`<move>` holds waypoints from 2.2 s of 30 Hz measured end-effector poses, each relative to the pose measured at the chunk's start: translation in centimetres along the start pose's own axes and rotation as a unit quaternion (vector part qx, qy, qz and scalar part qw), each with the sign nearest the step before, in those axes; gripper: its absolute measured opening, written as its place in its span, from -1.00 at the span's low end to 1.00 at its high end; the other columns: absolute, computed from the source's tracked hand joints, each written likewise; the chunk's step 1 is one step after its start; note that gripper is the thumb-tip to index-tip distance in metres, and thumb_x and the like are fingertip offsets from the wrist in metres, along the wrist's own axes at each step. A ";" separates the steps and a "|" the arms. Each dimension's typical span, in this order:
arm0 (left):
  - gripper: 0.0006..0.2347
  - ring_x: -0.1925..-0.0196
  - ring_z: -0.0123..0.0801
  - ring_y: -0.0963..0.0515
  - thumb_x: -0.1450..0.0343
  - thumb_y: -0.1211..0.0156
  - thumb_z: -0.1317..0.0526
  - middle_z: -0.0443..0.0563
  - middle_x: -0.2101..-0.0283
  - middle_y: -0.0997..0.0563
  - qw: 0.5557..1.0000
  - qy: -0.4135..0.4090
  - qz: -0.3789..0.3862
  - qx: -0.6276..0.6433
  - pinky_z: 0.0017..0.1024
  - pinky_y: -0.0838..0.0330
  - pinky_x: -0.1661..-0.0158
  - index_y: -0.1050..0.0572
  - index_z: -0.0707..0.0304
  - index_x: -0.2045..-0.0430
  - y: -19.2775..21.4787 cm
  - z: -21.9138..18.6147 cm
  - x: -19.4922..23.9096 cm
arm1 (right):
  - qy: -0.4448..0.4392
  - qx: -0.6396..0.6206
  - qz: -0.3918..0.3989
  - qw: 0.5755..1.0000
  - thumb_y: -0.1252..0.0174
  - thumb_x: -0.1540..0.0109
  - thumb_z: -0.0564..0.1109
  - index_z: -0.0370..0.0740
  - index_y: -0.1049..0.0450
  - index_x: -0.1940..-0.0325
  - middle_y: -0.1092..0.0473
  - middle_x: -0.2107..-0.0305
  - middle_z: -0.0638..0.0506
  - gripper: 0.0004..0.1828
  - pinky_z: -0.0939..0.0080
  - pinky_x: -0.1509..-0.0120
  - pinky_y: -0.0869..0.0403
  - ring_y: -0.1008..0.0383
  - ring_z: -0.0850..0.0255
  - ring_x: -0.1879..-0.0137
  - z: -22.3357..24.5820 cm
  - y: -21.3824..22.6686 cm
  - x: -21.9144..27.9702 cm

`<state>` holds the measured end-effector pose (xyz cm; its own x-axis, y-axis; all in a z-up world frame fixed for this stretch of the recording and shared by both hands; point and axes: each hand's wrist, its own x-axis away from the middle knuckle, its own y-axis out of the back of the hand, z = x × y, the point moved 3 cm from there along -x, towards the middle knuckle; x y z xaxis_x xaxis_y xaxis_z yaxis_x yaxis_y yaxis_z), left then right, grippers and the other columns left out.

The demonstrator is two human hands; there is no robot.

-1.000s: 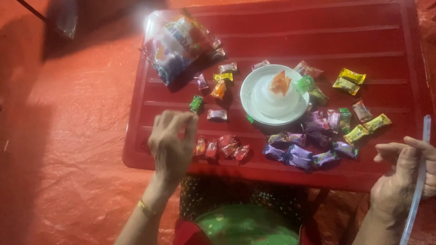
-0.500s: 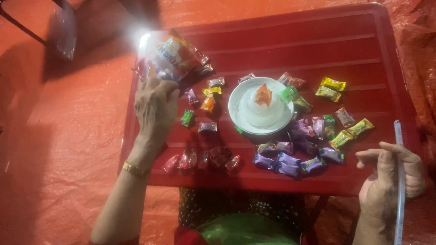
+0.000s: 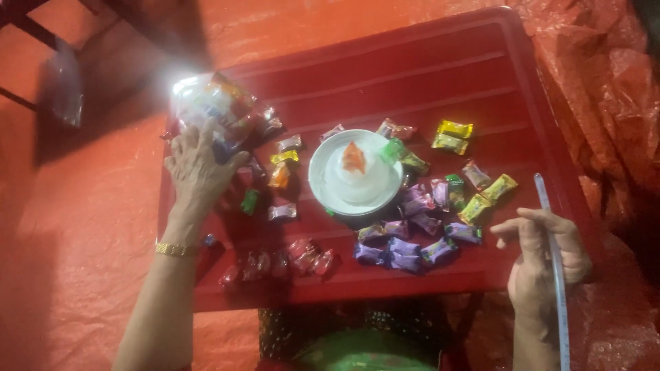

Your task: The person sits at a red tray and seals individually wrapped candies by heating the wrapper edges with a lighter and pressing them with a white plastic stick. They repeat this process for several candies of different colors, placing the sealed items back on the tray.

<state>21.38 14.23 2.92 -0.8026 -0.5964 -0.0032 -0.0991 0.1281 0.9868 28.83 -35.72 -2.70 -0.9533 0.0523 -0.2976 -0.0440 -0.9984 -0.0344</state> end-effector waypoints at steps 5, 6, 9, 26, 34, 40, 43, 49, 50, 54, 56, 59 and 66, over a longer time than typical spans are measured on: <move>-0.32 -0.25 0.18 -0.34 -0.25 -0.42 -0.03 0.24 -0.20 -0.36 0.957 -0.132 -0.255 -0.026 0.18 -0.27 -0.12 -0.37 0.04 -0.31 1.5 -3.7 0.6 | -0.004 -0.014 -0.002 1.000 -0.12 -0.46 -0.12 -0.25 -0.43 0.00 -0.45 0.42 -0.12 -0.87 0.40 0.29 -0.45 -0.54 0.19 0.35 -0.2 -0.2 0.0; -0.32 -0.25 0.18 -0.34 -0.25 -0.42 -0.03 0.24 -0.20 -0.36 0.958 -0.134 -0.253 -0.024 0.18 -0.27 -0.12 -0.37 0.04 -0.31 2.6 -6.6 0.7 | -0.005 -0.012 -0.004 1.000 -0.12 -0.46 -0.12 -0.25 -0.43 0.00 -0.45 0.42 -0.12 -0.87 0.40 0.29 -0.45 -0.54 0.19 0.35 0.6 -0.2 -0.1; -0.58 0.17 -0.01 -0.55 -0.39 -0.45 0.22 0.10 -0.10 -0.47 0.949 -0.189 -0.249 0.021 -0.13 -0.51 0.53 -0.47 0.08 -0.14 4.4 -14.1 0.4 | -0.015 0.086 0.029 0.996 -0.03 -0.53 -0.11 -0.15 -0.42 -0.04 -0.49 0.42 -0.03 -0.90 0.31 0.01 -0.49 -0.54 0.24 0.30 1.8 -0.3 -0.2; -0.82 0.46 -0.17 -0.65 -0.34 -0.46 0.09 0.00 0.57 -0.65 0.886 -0.388 0.074 -0.243 0.02 -0.21 0.12 -0.65 0.17 0.54 -11.7 -31.5 -6.4 | 0.057 0.017 0.010 0.998 -0.09 -0.41 -0.24 -0.38 -0.54 0.04 -0.52 0.50 -0.15 -0.84 0.29 0.36 -0.53 -0.53 0.24 0.45 2.0 -0.1 -0.8; -0.67 0.59 -0.48 -0.01 -0.50 0.15 0.51 -0.24 0.67 -0.05 0.903 -0.424 -0.026 -0.063 -0.27 -0.21 0.23 -0.19 0.01 0.65 -3.9 -32.9 -1.3 | 0.027 0.054 0.017 0.998 -0.15 -0.41 -0.19 -0.22 -0.47 0.04 -0.50 0.35 -0.03 -0.93 0.37 0.18 -0.45 -0.50 0.27 0.38 1.6 0.2 -0.1; -0.92 0.53 -0.52 -0.65 -0.47 -0.17 0.43 -0.03 0.44 -0.67 0.847 -0.371 0.119 0.361 -0.62 -0.61 0.53 -0.56 0.27 0.39 4.5 -27.8 12.0 | -0.107 -0.231 0.145 0.956 -0.22 -0.37 -0.12 -0.43 -0.43 -0.11 -0.54 0.16 -0.34 -0.66 0.40 0.23 -0.61 -0.66 0.07 0.15 1.6 0.0 -1.2; -0.92 0.40 -0.47 -0.73 -0.38 -0.34 0.34 0.01 0.34 -0.75 0.834 -0.239 0.214 0.448 -0.61 -0.68 0.32 -0.62 0.27 0.30 3.0 -24.3 16.2 | -0.170 -0.258 0.215 0.927 -0.28 -0.27 -0.05 -0.41 -0.46 -0.08 -0.55 0.10 -0.32 -0.57 0.42 0.16 -0.67 -0.71 0.07 0.09 5.9 -2.9 1.5; -0.87 0.35 -0.50 -0.60 -0.30 -0.45 0.34 -0.14 0.39 -0.67 0.825 -0.150 0.153 0.523 -0.55 -0.53 0.32 -0.56 0.11 0.45 1.4 -19.0 20.4 | -0.064 -0.064 0.198 0.976 -0.35 -0.13 -0.32 -0.26 -0.45 0.00 -0.55 0.19 -0.13 -0.63 0.25 -0.09 -0.73 -0.64 0.15 0.03 8.6 -6.6 5.9; -0.87 0.35 -0.48 -0.61 -0.33 -0.40 0.37 -0.11 0.37 -0.65 0.809 -0.153 0.152 0.546 -0.55 -0.57 0.31 -0.53 0.15 0.42 1.6 -18.4 20.9 | -0.004 -0.061 0.219 0.974 -0.34 -0.16 -0.32 -0.26 -0.45 0.06 -0.54 0.19 -0.09 -0.70 0.29 -0.17 -0.69 -0.64 0.15 0.01 9.3 -7.2 6.2; -0.84 0.32 -0.49 -0.63 -0.33 -0.43 0.20 -0.09 0.34 -0.66 0.789 -0.112 0.148 0.585 -0.56 -0.60 0.23 -0.54 0.17 0.38 1.4 -16.0 22.4 | 0.018 -0.044 0.250 0.967 -0.35 -0.16 -0.35 -0.22 -0.45 0.06 -0.54 0.17 -0.08 -0.68 0.33 -0.15 -0.70 -0.64 0.18 0.03 10.3 -8.1 7.6; -0.82 0.29 -0.44 -0.72 -0.27 -0.47 0.27 0.03 0.31 -0.74 0.757 -0.036 0.179 0.628 -0.57 -0.67 0.20 -0.64 0.28 0.34 0.9 -14.9 23.2 | 0.044 -0.067 0.270 0.959 -0.31 -0.20 -0.36 -0.13 -0.43 0.09 -0.54 0.27 -0.02 -0.71 0.43 0.05 -0.66 -0.61 0.26 0.14 11.1 -8.8 7.9; -0.81 0.32 -0.42 -0.72 -0.23 -0.49 0.25 0.06 0.35 -0.76 0.685 0.044 0.225 0.692 -0.53 -0.67 0.21 -0.67 0.33 0.38 0.6 -14.0 23.9 | 0.051 -0.036 0.273 0.960 -0.30 -0.21 -0.33 -0.13 -0.41 0.09 -0.55 0.27 -0.04 -0.73 0.41 0.05 -0.68 -0.64 0.24 0.15 11.1 -8.8 8.6; -0.79 0.33 -0.28 -0.71 -0.29 -0.40 0.31 0.21 0.34 -0.73 0.573 0.084 0.260 0.773 -0.43 -0.64 0.16 -0.66 0.47 0.26 1.2 -13.2 25.8 | -0.024 -0.071 0.231 0.970 -0.33 -0.17 -0.32 -0.14 -0.40 0.10 -0.53 0.26 -0.05 -0.70 0.32 -0.01 -0.66 -0.62 0.20 0.13 11.7 -9.1 10.3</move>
<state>8.31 -11.43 6.18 -0.9049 -0.2114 0.3694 -0.3791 0.7947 -0.4740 15.86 -26.30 5.74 -0.8748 -0.4040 -0.2673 0.4292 -0.9023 -0.0409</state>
